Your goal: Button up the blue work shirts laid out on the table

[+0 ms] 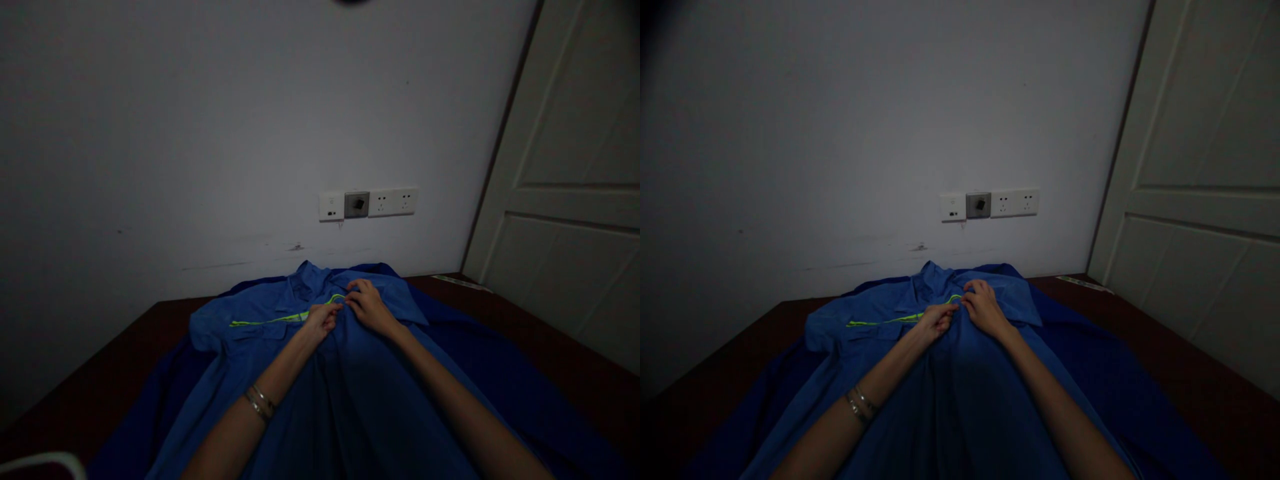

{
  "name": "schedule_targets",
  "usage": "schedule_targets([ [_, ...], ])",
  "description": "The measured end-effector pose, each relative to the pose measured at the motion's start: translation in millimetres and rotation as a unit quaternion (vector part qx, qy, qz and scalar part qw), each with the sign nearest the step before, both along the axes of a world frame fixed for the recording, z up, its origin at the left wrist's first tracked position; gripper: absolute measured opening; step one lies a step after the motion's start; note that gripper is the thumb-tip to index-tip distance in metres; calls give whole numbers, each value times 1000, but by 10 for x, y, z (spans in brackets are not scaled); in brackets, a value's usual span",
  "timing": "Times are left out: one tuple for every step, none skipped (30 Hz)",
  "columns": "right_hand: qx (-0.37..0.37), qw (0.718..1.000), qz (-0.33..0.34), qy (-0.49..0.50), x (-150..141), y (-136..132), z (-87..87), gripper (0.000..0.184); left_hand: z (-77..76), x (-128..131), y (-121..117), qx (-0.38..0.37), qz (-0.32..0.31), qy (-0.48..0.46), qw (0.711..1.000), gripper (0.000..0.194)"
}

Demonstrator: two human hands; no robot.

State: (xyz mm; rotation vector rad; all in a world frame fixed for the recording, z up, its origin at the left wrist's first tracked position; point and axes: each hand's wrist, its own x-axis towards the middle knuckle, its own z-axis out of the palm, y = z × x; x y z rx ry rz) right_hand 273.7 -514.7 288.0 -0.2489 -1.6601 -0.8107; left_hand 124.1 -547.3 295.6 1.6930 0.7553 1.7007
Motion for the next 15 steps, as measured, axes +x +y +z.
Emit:
schedule_targets([
  [-2, 1000, 3, 2, -1, 5, 1, 13, -9, 11, 0, 5, 13, -8, 1000, 26],
  [-4, 1000, 5, 3, -3, 10, 2, 13, -18, 22, -1, 11, 27, -16, 999, 27],
  [-7, 1000, 6, 5, -5, 14, 2, 13, -27, 33, -4, 18, 40, -22, 999, 27],
  [-9, 1000, 7, 6, -6, 17, 2, 13, -35, 43, -8, 27, 53, -25, 998, 28],
  [-12, 1000, 7, 7, -7, 19, 2, 13, -41, 50, -15, 34, 64, -25, 997, 28],
  [-16, 1000, 7, 9, -8, 21, 2, 13, -46, 56, -25, 41, 72, -22, 996, 28],
  [-19, 1000, 8, 11, -9, 22, 2, 13, -49, 60, -36, 46, 76, -18, 996, 28],
  [-22, 1000, 9, 12, -10, 24, 3, 14, -51, 63, -49, 50, 80, -12, 995, 28],
  [-26, 1000, 10, 14, -11, 27, 4, 14, -52, 65, -62, 55, 83, -4, 995, 28],
  [-30, 999, 12, 16, -12, 30, 6, 14, -52, 65, -75, 60, 86, 4, 994, 27],
  [-35, 999, 14, 18, -13, 35, 7, 14, -52, 65, -86, 67, 90, 13, 994, 25],
  [-39, 999, 17, 21, -14, 41, 9, 14, -52, 65, -93, 75, 94, 23, 993, 22],
  [-45, 998, 20, 25, -16, 48, 11, 14, -51, 65, -96, 84, 99, 33, 991, 20],
  [-51, 998, 23, 30, -17, 56, 13, 14, -50, 64, -95, 93, 106, 43, 989, 18],
  [-57, 997, 26, 35, -19, 64, 15, 14, -48, 63, -89, 102, 116, 52, 987, 16],
])
